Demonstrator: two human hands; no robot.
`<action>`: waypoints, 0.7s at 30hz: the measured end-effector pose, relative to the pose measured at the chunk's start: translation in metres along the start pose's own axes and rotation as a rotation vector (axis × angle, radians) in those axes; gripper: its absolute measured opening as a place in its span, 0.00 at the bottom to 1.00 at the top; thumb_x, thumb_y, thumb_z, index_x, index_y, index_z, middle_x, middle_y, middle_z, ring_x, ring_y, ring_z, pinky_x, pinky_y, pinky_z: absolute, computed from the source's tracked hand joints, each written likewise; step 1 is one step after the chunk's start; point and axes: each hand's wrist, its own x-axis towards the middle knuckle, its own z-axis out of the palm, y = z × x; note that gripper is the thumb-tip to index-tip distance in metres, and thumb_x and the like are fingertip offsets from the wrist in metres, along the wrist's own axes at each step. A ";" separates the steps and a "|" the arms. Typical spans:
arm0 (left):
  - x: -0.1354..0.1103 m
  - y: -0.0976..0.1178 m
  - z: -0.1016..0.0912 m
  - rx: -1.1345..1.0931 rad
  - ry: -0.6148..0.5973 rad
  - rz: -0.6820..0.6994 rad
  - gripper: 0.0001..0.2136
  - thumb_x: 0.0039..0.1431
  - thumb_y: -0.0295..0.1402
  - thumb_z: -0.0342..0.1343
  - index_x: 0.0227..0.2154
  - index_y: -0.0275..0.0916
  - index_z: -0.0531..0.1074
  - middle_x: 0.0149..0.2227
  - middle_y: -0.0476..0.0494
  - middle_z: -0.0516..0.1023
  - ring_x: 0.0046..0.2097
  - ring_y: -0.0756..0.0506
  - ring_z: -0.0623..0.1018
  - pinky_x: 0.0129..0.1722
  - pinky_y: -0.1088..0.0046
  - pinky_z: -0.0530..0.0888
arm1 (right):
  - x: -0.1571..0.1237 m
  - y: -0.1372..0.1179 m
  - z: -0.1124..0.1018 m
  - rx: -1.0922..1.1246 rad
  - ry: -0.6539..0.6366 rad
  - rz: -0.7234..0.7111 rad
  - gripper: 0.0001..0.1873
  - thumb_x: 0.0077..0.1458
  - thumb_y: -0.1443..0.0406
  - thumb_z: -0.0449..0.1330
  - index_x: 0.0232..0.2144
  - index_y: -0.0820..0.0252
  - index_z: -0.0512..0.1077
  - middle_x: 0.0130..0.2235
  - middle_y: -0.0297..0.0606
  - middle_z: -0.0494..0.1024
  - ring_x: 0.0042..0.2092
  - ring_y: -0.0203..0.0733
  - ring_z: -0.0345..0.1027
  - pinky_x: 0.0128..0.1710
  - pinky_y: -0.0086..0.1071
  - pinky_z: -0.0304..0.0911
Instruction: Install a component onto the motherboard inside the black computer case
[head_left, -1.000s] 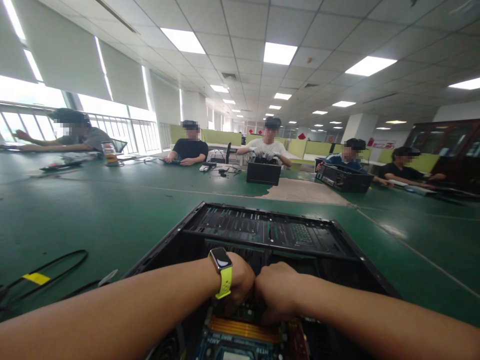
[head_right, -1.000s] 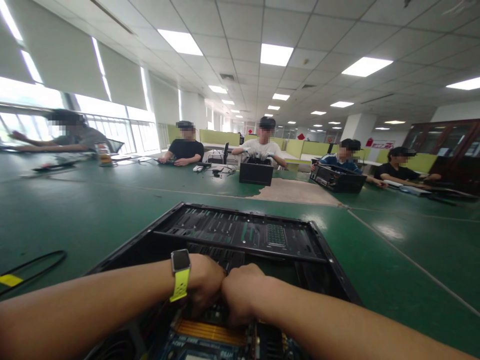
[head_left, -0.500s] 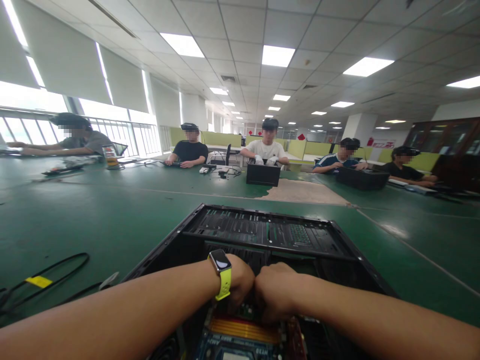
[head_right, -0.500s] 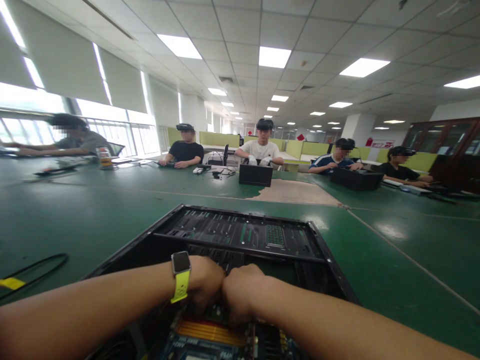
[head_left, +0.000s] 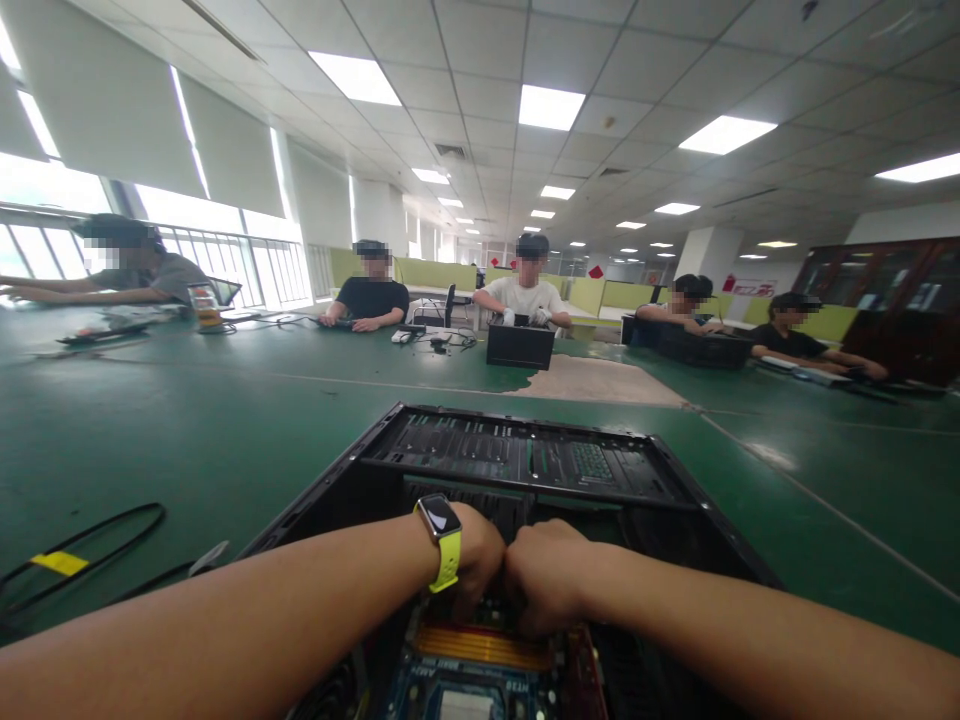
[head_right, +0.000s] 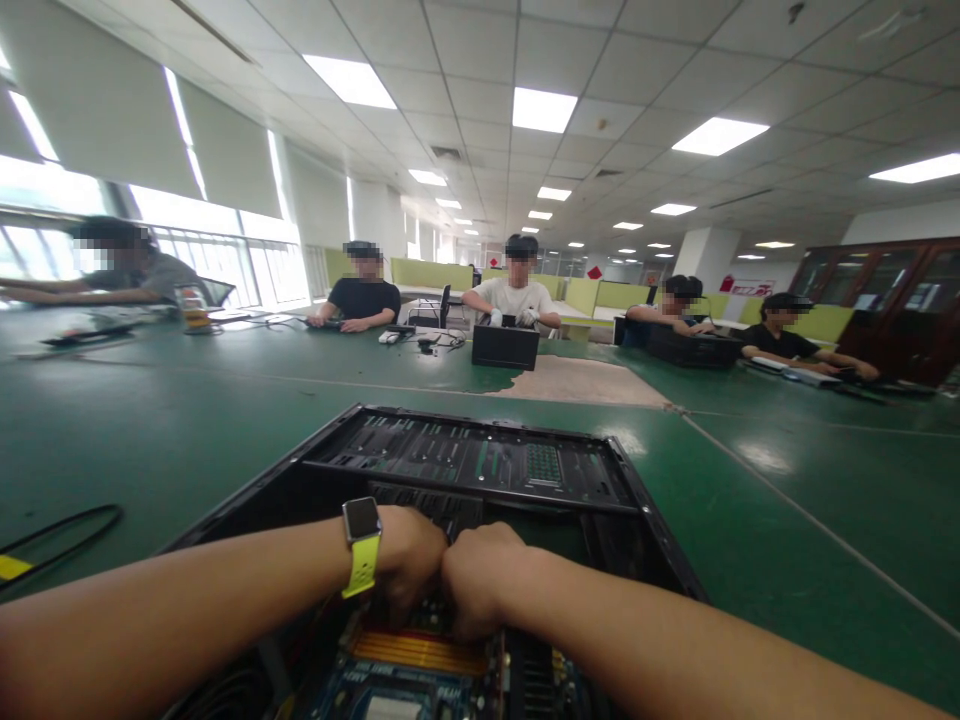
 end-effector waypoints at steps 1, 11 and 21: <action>-0.002 0.002 -0.002 0.019 -0.041 -0.028 0.16 0.24 0.29 0.71 0.09 0.38 0.64 0.10 0.52 0.66 0.18 0.46 0.70 0.23 0.69 0.71 | 0.000 0.000 0.000 -0.003 0.002 0.002 0.16 0.44 0.58 0.64 0.36 0.58 0.78 0.38 0.43 0.80 0.39 0.54 0.75 0.33 0.37 0.70; -0.002 0.006 -0.004 0.036 -0.074 -0.057 0.17 0.25 0.29 0.70 0.09 0.39 0.63 0.10 0.53 0.65 0.21 0.46 0.71 0.27 0.69 0.72 | 0.001 0.002 0.005 -0.007 0.008 0.037 0.18 0.43 0.56 0.64 0.36 0.57 0.78 0.38 0.42 0.80 0.40 0.51 0.74 0.32 0.33 0.67; -0.005 0.010 -0.006 0.085 0.007 -0.021 0.14 0.24 0.28 0.69 0.11 0.39 0.67 0.13 0.51 0.67 0.22 0.45 0.72 0.29 0.68 0.73 | -0.024 0.002 -0.006 0.130 0.134 0.142 0.17 0.51 0.56 0.57 0.40 0.55 0.78 0.40 0.43 0.79 0.42 0.54 0.73 0.37 0.38 0.66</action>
